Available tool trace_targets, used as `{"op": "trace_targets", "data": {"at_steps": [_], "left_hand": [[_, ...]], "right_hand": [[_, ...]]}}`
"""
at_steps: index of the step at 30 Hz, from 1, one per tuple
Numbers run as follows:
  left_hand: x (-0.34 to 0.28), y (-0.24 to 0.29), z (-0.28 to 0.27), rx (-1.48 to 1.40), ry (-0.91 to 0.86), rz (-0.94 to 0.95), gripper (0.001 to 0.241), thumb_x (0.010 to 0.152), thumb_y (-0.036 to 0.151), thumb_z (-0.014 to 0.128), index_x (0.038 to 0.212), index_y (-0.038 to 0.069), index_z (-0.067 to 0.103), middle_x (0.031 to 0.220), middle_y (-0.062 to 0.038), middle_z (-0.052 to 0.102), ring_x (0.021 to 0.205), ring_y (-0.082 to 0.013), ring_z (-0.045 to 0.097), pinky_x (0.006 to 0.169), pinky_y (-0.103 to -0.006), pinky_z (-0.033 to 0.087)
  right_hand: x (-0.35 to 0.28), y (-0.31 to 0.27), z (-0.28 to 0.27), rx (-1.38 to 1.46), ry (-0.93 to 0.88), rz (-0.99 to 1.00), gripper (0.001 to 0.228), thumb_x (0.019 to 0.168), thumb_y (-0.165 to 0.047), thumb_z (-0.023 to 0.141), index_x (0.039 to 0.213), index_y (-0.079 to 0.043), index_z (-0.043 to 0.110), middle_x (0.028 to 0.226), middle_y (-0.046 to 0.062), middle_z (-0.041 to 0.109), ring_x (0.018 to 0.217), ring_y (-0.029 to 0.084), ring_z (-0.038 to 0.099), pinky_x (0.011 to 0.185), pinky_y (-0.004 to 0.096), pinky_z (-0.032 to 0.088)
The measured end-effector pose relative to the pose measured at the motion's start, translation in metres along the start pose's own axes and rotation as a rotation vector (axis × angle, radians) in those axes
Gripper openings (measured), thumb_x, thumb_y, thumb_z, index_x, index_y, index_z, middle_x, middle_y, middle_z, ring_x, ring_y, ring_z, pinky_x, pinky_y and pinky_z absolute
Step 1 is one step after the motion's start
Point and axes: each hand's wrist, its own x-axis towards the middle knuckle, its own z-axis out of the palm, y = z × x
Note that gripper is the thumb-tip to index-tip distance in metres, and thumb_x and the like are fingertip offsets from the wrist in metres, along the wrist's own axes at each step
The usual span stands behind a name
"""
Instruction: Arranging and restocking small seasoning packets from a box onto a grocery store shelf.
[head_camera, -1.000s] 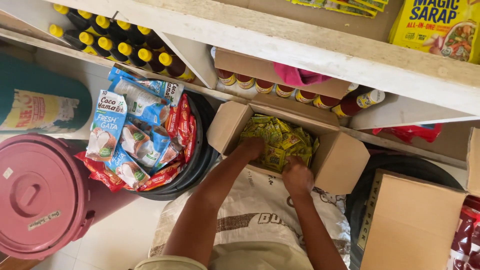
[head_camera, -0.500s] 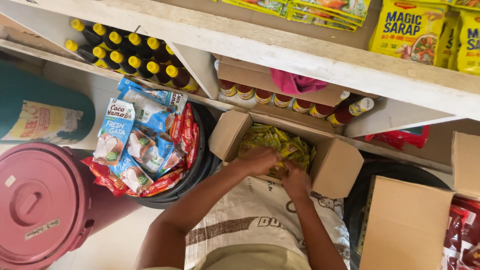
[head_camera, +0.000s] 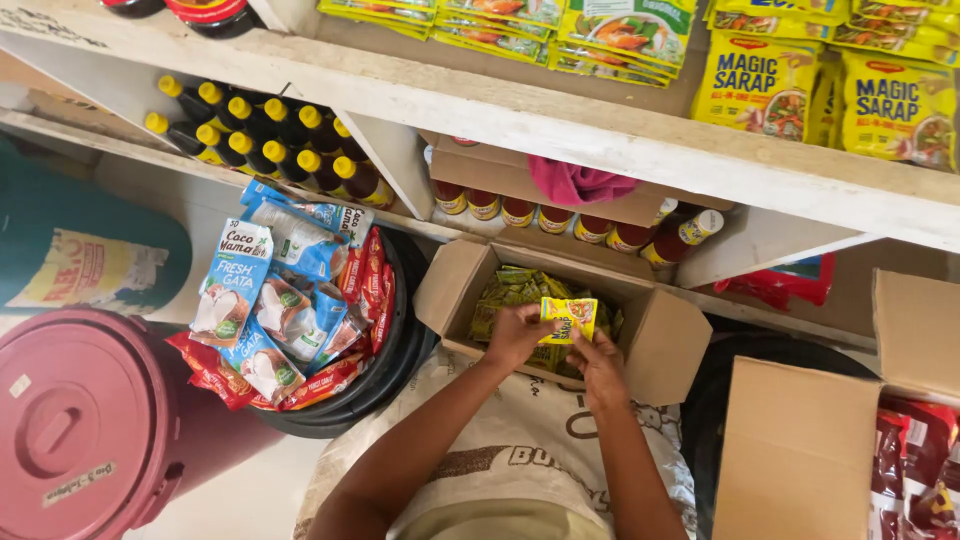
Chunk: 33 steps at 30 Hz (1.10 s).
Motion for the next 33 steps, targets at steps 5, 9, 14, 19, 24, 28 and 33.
{"op": "trace_targets", "data": {"at_steps": [5, 9, 14, 19, 24, 28, 33], "left_hand": [[-0.007, 0.036, -0.014, 0.282, -0.086, 0.108, 0.023, 0.087, 0.021, 0.082, 0.092, 0.0, 0.076, 0.066, 0.0, 0.061, 0.062, -0.0033, 0.048, 0.055, -0.0271, 0.044], [-0.009, 0.045, -0.017, 0.255, -0.051, 0.043, 0.026, 0.09, 0.026, 0.08, 0.094, 0.0, 0.077, 0.067, 0.001, 0.063, 0.064, -0.0033, 0.052, 0.057, -0.0266, 0.046], [0.004, 0.03, -0.029, -0.09, -0.052, -0.119, 0.031, 0.09, 0.026, 0.08, 0.107, 0.0, 0.078, 0.084, 0.003, 0.073, 0.073, -0.003, 0.063, 0.06, -0.0234, 0.054], [-0.016, 0.081, -0.032, -0.165, -0.184, -0.133, 0.042, 0.085, 0.017, 0.08, 0.124, 0.002, 0.07, 0.091, -0.003, 0.077, 0.073, -0.0081, 0.071, 0.06, -0.0241, 0.06], [-0.041, 0.17, -0.019, -0.253, 0.092, 0.042, 0.03, 0.077, 0.001, 0.085, 0.098, -0.002, 0.064, 0.077, -0.008, 0.074, 0.063, -0.0101, 0.07, 0.051, -0.0274, 0.058], [-0.049, 0.243, -0.005, -0.212, 0.09, 0.213, 0.024, 0.08, 0.002, 0.086, 0.093, -0.002, 0.066, 0.071, -0.008, 0.071, 0.056, -0.0077, 0.062, 0.049, -0.0232, 0.051], [-0.02, 0.349, 0.012, -0.185, 0.012, 0.429, 0.015, 0.087, 0.01, 0.079, 0.097, 0.0, 0.072, 0.069, 0.001, 0.065, 0.057, -0.0047, 0.058, 0.051, -0.0228, 0.049]], "right_hand": [[-0.006, -0.004, 0.004, 0.051, 0.051, -0.084, 0.023, 0.091, -0.027, 0.074, 0.111, -0.017, 0.074, 0.104, -0.008, 0.074, 0.091, 0.004, 0.064, 0.076, 0.027, 0.048], [-0.002, -0.003, 0.005, 0.072, 0.047, -0.171, 0.02, 0.091, -0.023, 0.078, 0.109, -0.013, 0.075, 0.102, -0.005, 0.073, 0.091, 0.005, 0.063, 0.079, 0.026, 0.046], [0.003, -0.012, 0.001, -0.113, 0.085, -0.126, 0.018, 0.093, -0.026, 0.074, 0.101, -0.01, 0.076, 0.083, -0.005, 0.068, 0.073, 0.005, 0.059, 0.061, 0.025, 0.045], [-0.026, -0.059, 0.021, -0.24, 0.109, -0.254, 0.02, 0.091, -0.021, 0.077, 0.098, -0.002, 0.079, 0.069, -0.002, 0.064, 0.057, 0.005, 0.054, 0.051, 0.023, 0.041], [-0.077, -0.132, 0.057, -0.293, 0.125, -0.399, 0.018, 0.088, -0.016, 0.077, 0.097, -0.001, 0.08, 0.061, 0.001, 0.063, 0.051, 0.006, 0.049, 0.046, 0.023, 0.034], [-0.109, -0.207, 0.085, -0.362, 0.209, -0.668, 0.015, 0.085, -0.011, 0.081, 0.092, 0.001, 0.078, 0.066, 0.0, 0.067, 0.055, 0.004, 0.054, 0.049, 0.021, 0.04], [-0.134, -0.32, 0.117, -0.409, 0.267, -1.018, 0.017, 0.087, -0.01, 0.076, 0.101, -0.001, 0.07, 0.074, -0.003, 0.067, 0.063, 0.003, 0.055, 0.055, 0.021, 0.046]]}}
